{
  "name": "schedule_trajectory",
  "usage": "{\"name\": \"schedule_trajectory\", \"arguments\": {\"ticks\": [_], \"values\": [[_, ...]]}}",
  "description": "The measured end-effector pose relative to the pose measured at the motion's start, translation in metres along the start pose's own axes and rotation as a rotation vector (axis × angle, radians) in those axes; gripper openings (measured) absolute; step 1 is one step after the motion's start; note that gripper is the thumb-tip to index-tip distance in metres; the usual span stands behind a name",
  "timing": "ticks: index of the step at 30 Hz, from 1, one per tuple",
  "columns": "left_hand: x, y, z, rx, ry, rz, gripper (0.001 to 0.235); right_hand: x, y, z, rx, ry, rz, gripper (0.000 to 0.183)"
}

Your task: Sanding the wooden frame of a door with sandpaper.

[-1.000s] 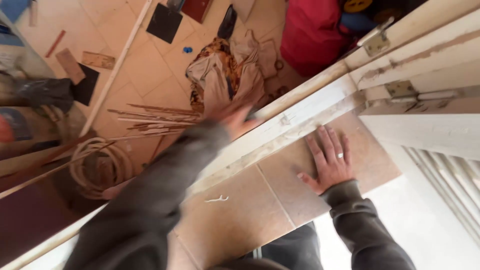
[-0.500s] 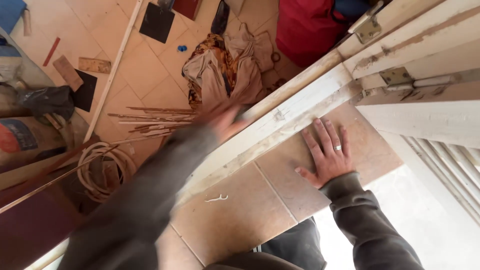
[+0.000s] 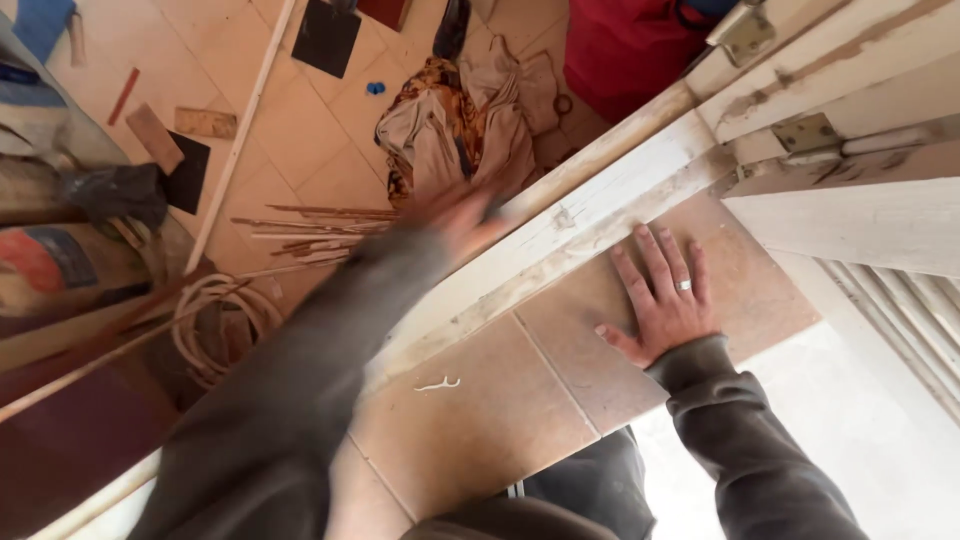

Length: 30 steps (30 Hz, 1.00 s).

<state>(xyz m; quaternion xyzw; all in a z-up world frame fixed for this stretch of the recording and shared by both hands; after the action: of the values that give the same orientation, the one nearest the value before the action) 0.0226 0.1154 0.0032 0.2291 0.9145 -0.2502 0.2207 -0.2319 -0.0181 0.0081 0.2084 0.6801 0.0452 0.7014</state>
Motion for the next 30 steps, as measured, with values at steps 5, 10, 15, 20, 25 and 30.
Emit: {"name": "schedule_trajectory", "arguments": {"ticks": [5,10,15,20,25,30], "values": [[0.032,-0.009,0.095,0.096,0.036,-0.150,0.096,0.002,0.004,-0.006,0.000,0.002,0.024,0.094],[0.075,0.116,0.001,0.099,0.092,-0.327,0.091,-0.005,-0.002,-0.004,-0.013,-0.018,0.052,0.096],[0.005,0.006,0.027,0.223,-0.065,0.023,0.079,0.002,-0.003,-0.001,-0.017,-0.040,0.037,0.094],[0.029,-0.002,0.087,0.105,0.088,-0.122,0.094,-0.003,0.002,-0.009,0.002,-0.001,0.052,0.092],[0.044,0.106,-0.027,0.275,-0.056,0.082,0.077,-0.003,-0.010,0.000,-0.013,-0.065,0.086,0.095],[-0.014,-0.048,0.040,0.250,-0.247,0.260,0.086,0.000,-0.005,-0.002,-0.008,-0.047,0.033,0.095]]}}
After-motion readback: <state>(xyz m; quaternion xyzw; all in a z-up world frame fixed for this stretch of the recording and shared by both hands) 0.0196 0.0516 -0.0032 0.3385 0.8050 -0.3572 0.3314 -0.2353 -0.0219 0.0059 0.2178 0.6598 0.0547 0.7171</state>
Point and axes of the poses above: each hand's wrist, its own z-axis towards the middle knuckle, its own x-axis out of the palm, y = z × x, the point moved 6 cm from there along z, towards the middle knuckle, and after that the axes turned 3 degrees about y, right-handed, at the moved point
